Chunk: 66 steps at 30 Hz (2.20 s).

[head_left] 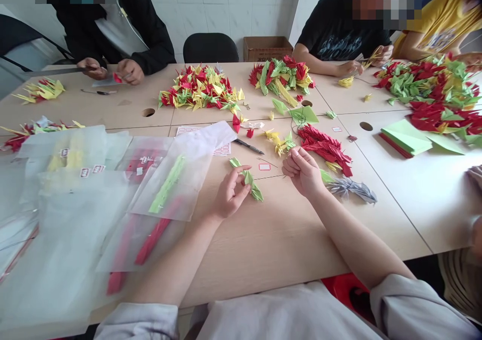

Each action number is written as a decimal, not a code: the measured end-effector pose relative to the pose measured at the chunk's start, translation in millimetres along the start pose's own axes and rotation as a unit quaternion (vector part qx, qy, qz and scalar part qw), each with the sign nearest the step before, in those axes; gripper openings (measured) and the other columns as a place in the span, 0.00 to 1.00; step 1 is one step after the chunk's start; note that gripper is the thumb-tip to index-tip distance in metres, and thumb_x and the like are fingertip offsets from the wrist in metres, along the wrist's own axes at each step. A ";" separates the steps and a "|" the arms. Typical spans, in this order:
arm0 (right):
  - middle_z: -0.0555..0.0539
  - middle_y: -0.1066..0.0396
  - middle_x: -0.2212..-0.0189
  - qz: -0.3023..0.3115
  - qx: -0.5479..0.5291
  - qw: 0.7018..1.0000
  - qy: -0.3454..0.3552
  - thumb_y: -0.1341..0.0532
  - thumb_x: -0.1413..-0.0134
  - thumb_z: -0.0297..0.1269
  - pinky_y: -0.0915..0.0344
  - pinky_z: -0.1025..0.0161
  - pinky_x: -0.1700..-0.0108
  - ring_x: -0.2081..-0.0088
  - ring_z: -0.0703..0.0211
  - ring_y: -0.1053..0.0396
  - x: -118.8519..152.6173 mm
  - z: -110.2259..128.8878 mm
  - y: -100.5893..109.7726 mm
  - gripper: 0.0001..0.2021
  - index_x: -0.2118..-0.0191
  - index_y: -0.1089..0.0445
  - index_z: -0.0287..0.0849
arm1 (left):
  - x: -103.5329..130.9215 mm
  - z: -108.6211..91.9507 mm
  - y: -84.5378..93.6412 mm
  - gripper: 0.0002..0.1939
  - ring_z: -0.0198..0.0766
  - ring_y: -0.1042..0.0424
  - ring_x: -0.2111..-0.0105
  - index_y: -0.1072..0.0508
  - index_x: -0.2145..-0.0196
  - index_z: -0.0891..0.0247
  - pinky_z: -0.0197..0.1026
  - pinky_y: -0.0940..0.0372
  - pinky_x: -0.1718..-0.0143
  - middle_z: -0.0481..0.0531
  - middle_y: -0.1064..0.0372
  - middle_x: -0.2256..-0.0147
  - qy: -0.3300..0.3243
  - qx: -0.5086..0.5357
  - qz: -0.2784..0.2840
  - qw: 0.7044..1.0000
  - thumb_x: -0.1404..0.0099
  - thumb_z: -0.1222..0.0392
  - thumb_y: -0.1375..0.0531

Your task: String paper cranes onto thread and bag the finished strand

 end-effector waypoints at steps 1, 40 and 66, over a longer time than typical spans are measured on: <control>0.58 0.56 0.81 0.010 0.061 0.998 0.002 0.38 0.41 0.47 0.53 0.68 0.78 0.80 0.68 0.57 0.6 0.6 -0.4 0.13 0.69 0.37 0.45 | 0.1 -1.6 0.4 0.22 0.40 0.29 0.64 0.39 0.40 0.60 0.46 0.36 0.54 0.49 0.30 0.69 -0.020 -0.045 -0.007 0.999 0.31 0.59 0.44; 0.58 0.57 0.83 0.152 0.382 0.909 0.076 0.40 0.39 0.44 0.58 0.64 0.76 0.80 0.67 0.58 24.9 13.7 -19.6 0.12 0.65 0.27 0.41 | -1.7 -2.5 -12.3 0.06 0.45 0.28 0.46 0.29 0.57 0.58 0.61 0.54 0.34 0.52 0.21 0.58 -0.076 -0.093 0.034 0.992 0.29 0.58 0.45; 0.57 0.55 0.80 0.059 0.299 0.951 0.044 0.36 0.44 0.52 0.59 0.64 0.75 0.78 0.66 0.57 16.2 -3.3 -12.2 0.18 0.70 0.37 0.43 | -3.5 -12.4 -9.3 0.14 0.44 0.29 0.53 0.34 0.46 0.58 0.55 0.46 0.39 0.54 0.26 0.53 -0.157 -0.387 0.022 0.908 0.28 0.60 0.47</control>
Point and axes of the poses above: each hand's wrist, its own x-axis away from the middle knuckle, its own y-axis out of the back of the hand, z = x × y, the point moved 5 cm from there along -x, towards the middle knuckle
